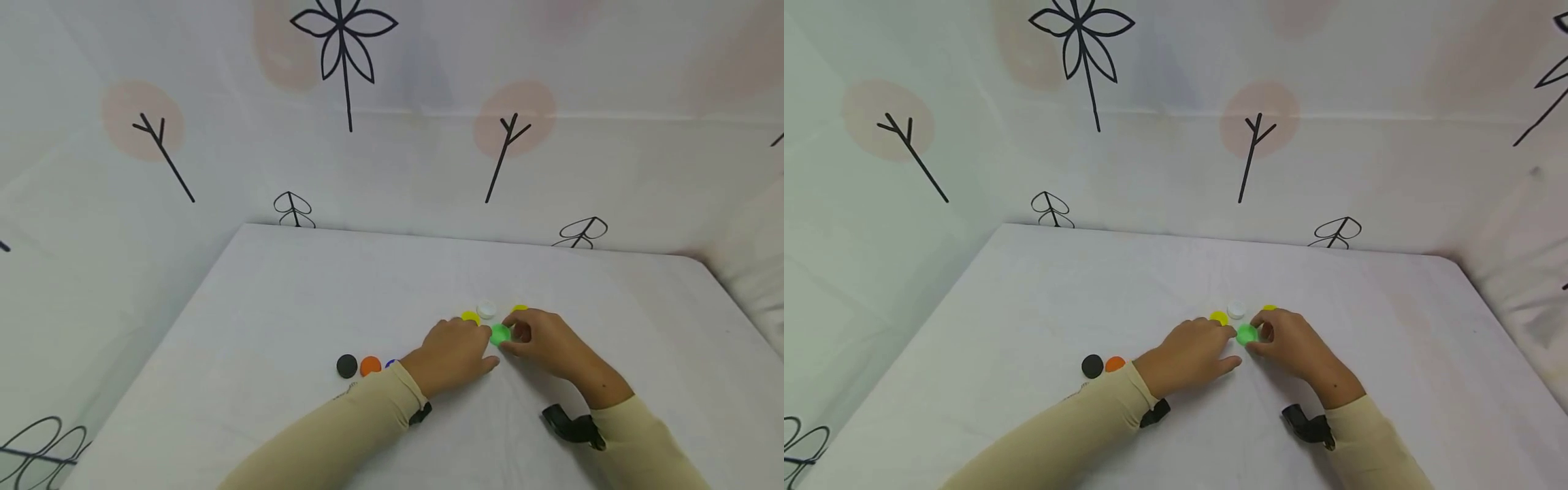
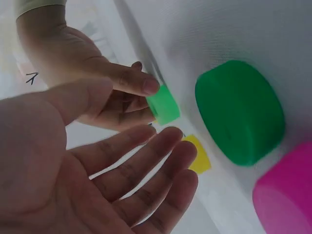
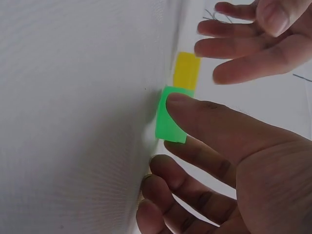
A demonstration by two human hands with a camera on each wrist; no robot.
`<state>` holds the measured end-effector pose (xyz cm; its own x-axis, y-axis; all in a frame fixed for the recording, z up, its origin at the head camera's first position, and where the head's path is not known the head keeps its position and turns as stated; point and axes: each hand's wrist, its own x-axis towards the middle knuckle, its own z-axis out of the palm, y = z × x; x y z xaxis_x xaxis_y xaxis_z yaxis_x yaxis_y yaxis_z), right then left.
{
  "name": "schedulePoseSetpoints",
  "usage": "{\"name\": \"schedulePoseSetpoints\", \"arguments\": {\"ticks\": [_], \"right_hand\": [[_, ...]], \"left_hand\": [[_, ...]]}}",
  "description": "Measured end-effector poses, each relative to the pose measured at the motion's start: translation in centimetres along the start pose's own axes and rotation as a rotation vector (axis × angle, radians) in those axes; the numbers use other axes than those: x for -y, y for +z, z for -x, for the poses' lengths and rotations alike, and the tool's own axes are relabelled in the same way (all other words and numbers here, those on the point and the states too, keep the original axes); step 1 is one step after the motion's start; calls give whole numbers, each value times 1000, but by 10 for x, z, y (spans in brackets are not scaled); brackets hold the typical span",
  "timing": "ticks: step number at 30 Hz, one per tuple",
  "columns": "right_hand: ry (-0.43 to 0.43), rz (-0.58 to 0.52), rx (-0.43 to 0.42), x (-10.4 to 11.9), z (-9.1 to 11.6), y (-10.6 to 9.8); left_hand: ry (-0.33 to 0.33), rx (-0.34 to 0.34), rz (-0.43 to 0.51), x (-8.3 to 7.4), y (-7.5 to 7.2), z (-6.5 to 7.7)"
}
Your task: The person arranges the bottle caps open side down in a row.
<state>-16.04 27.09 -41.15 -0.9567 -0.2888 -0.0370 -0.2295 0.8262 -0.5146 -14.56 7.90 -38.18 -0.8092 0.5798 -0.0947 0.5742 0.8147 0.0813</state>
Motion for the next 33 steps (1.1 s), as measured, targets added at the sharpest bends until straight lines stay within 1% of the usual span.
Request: {"name": "schedulePoseSetpoints", "arguments": {"ticks": [3,6,13,18,21,28,33], "right_hand": [[-13,-11,-3,0,0,-1],[-16,-15,-4,-1,1,0],[-19,-19,4,-1,1,0],[-23,-29,4,-1,1,0],[-28,-23,-3,-1,1,1],[-43,-15,-14,-1,1,2],[-65,-9,-28,0,1,0]], "left_hand": [[-41,23,21,-5,-1,-5],[-56,26,50,-8,1,-10],[-55,48,118,-9,2,-16],[-51,24,159,-5,4,-18],[-52,17,174,-3,6,-18],[-53,22,168,-2,9,-20],[-62,33,204,-1,7,-19]]}}
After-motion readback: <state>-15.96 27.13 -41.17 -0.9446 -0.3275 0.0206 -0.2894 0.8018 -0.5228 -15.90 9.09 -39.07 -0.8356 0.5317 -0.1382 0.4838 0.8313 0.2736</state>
